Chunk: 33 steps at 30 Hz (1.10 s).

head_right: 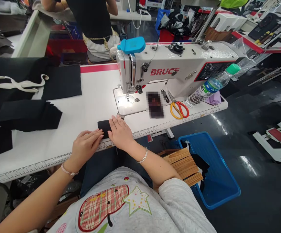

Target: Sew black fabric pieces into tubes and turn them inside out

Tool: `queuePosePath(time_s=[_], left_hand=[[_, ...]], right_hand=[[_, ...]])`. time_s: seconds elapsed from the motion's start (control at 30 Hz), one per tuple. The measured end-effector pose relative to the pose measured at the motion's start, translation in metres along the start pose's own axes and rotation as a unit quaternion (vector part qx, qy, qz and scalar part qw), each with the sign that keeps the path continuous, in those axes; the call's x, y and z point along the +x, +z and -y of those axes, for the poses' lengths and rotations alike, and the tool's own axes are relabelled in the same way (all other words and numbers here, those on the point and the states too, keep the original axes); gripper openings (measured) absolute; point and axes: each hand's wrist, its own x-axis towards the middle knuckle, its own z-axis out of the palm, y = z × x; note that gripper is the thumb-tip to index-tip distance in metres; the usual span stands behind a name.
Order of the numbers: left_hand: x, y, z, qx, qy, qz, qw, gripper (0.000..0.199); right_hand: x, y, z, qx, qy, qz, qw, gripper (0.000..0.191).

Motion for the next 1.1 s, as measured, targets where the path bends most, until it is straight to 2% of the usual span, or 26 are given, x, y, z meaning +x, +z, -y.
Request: queuePosePath(time_s=[0.13,0.2,0.3,0.4,0.6,0.67,0.77,0.83,1.0,1.1], left_hand=[[0.013,0.004,0.01,-0.012,-0.046,-0.032,0.998,0.013],[0.015,0.005,0.012,-0.013,-0.067,-0.011,0.998,0.02],[0.014,0.005,0.012,0.018,-0.086,0.051,0.995,0.033],[0.012,0.003,0.011,0.057,-0.089,0.095,0.99,0.036],[0.011,0.007,0.013,0.073,-0.093,0.109,0.987,0.036],[0.012,0.009,0.016,0.034,-0.064,0.119,0.99,0.036],[0.016,0.012,0.019,-0.052,0.036,0.132,0.989,0.04],[0.02,0.012,0.017,-0.072,0.075,0.121,0.987,0.04],[0.026,0.011,0.004,-0.031,0.063,0.096,0.993,0.035],[0.024,0.013,0.0,-0.01,0.077,0.069,0.995,0.033]], right_hand=[[0.001,-0.004,0.002,-0.002,0.003,0.012,1.0,0.053],[0.001,-0.005,0.003,-0.002,0.003,0.014,1.0,0.053],[0.001,-0.005,0.002,-0.003,0.001,0.013,1.0,0.054],[0.0,-0.004,0.002,-0.003,0.002,0.013,1.0,0.054],[0.001,-0.003,0.003,0.003,0.007,0.018,1.0,0.055],[0.002,-0.003,0.003,0.008,0.007,0.019,1.0,0.055],[0.002,-0.001,0.001,0.016,0.001,0.007,1.0,0.054],[-0.001,0.001,-0.002,0.025,-0.016,-0.007,1.0,0.053],[-0.026,0.002,-0.014,0.072,-0.096,-0.043,0.992,0.038],[-0.039,0.0,-0.019,0.098,-0.097,-0.081,0.987,0.031]])
